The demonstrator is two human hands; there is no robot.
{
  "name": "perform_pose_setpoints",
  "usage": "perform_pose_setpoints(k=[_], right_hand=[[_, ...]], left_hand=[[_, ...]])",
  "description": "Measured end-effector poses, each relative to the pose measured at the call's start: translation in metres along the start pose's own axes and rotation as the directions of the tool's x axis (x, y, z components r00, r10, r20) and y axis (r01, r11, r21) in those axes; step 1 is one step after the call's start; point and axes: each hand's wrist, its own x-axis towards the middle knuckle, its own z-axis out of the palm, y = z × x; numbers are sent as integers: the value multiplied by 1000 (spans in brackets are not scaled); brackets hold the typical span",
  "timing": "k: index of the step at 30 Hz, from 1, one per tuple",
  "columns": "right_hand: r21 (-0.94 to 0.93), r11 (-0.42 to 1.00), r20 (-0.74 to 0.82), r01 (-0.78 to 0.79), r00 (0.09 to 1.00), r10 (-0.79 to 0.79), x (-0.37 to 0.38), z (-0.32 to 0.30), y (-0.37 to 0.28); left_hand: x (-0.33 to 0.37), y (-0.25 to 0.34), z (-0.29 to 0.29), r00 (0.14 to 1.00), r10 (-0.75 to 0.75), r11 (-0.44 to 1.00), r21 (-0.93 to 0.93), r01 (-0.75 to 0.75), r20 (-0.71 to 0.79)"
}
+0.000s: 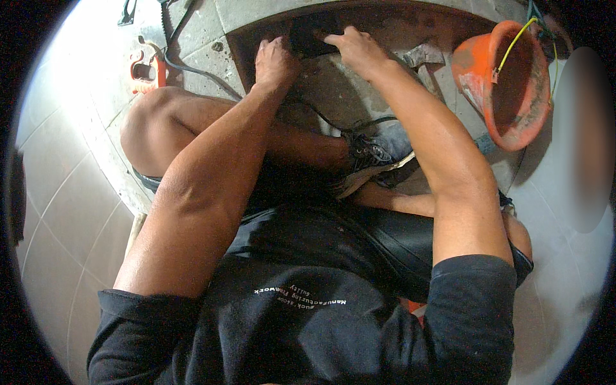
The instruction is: The person sits on a tiled floor and installs a black circular drain cover into a square hole. They use a hammer to tap the cover into place and later apply a grey cement-like substance around the edges using a trowel.
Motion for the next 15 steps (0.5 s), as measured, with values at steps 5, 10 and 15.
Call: perform_pose_setpoints(k=[5, 10, 15], right_hand=[[-17, 999, 84, -41, 996, 42, 9, -9, -5], [-11, 998, 70, -58, 996, 58, 8, -6, -4], [68, 991, 52, -114, 993, 110, 0, 6, 6]], left_hand=[[-2, 7, -6, 998, -19, 1000, 11, 18, 65], [0, -5, 3, 1000, 8, 998, 56, -8, 1], [-1, 0, -1, 998, -19, 1000, -23, 21, 58]])
